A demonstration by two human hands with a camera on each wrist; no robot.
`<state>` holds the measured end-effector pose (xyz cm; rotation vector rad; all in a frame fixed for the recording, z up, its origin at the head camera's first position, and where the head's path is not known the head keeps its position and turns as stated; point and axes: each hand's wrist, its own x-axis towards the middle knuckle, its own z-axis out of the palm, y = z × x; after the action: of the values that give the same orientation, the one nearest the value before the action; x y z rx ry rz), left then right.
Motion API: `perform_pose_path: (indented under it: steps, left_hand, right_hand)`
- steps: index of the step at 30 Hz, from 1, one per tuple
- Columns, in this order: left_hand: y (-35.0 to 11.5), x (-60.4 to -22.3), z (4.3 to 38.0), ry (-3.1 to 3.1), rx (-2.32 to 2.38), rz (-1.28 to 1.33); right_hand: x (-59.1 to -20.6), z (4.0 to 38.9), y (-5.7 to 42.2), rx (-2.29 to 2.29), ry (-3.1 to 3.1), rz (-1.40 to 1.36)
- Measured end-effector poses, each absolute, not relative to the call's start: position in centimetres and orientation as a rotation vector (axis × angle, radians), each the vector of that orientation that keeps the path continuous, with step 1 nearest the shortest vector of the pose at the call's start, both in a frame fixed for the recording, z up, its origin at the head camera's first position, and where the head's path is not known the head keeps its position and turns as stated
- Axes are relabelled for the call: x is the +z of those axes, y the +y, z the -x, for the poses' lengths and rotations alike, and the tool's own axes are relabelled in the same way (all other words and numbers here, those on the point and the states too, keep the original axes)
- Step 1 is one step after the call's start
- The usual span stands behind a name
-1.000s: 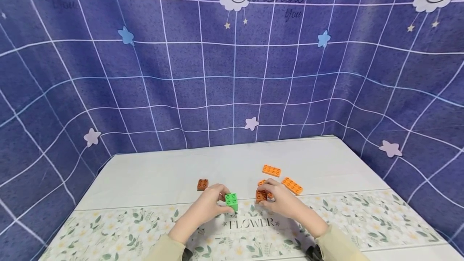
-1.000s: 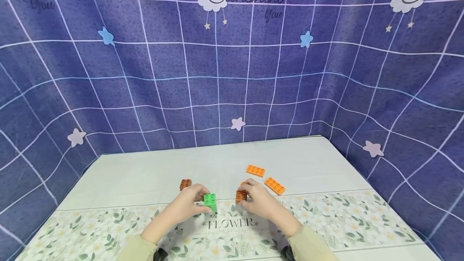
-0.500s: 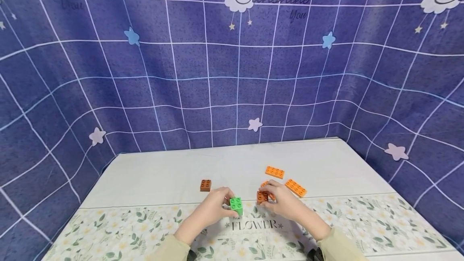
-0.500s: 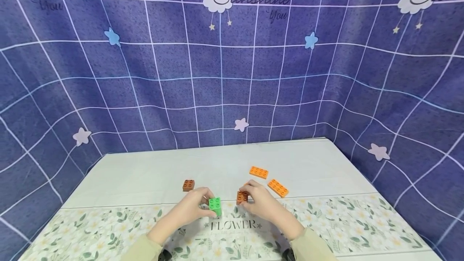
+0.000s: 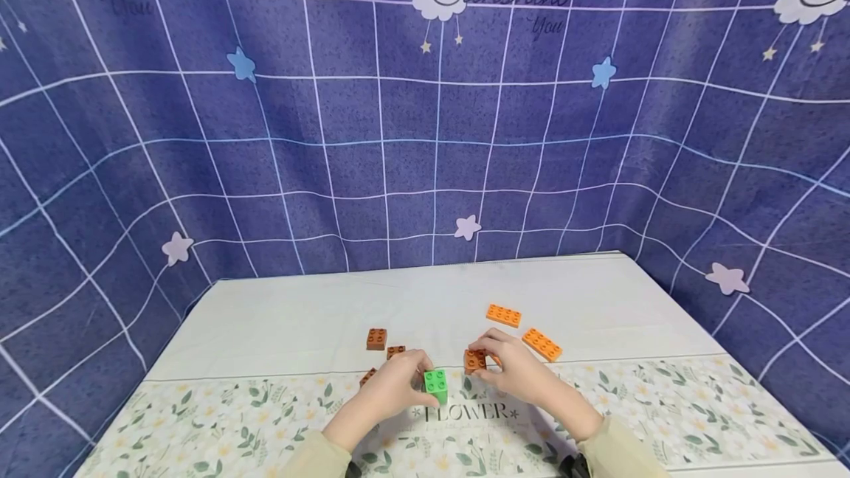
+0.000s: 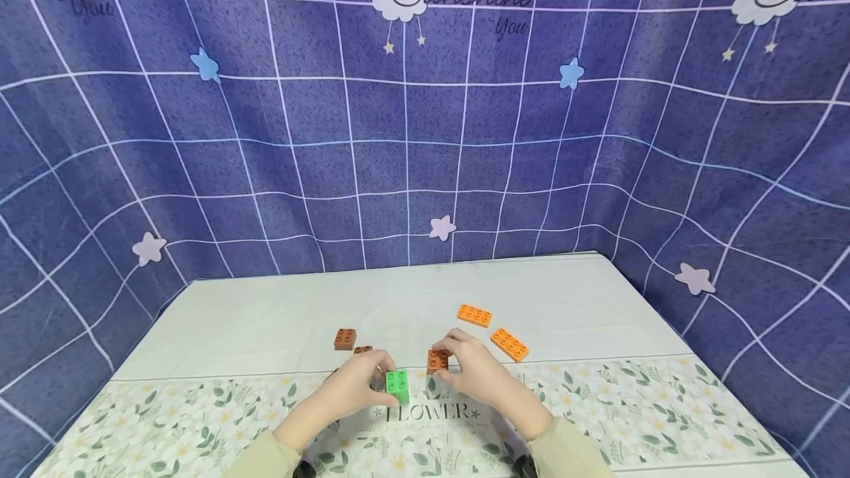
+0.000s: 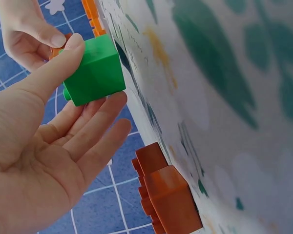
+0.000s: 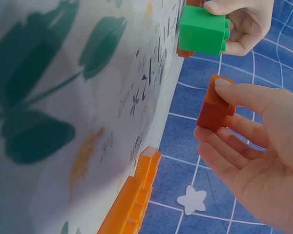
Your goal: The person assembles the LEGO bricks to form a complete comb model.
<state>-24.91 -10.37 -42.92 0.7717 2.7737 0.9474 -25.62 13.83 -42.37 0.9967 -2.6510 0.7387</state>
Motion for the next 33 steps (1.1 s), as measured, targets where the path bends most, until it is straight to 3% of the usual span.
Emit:
perform_pose_path:
  steps: [33]
  left_hand:
    - [-10.0, -42.9, 24.8, 2.773, 0.885, -0.751]
  right_hand:
    - [-41.6, 25.3, 11.3, 0.763, -2.695, -1.088]
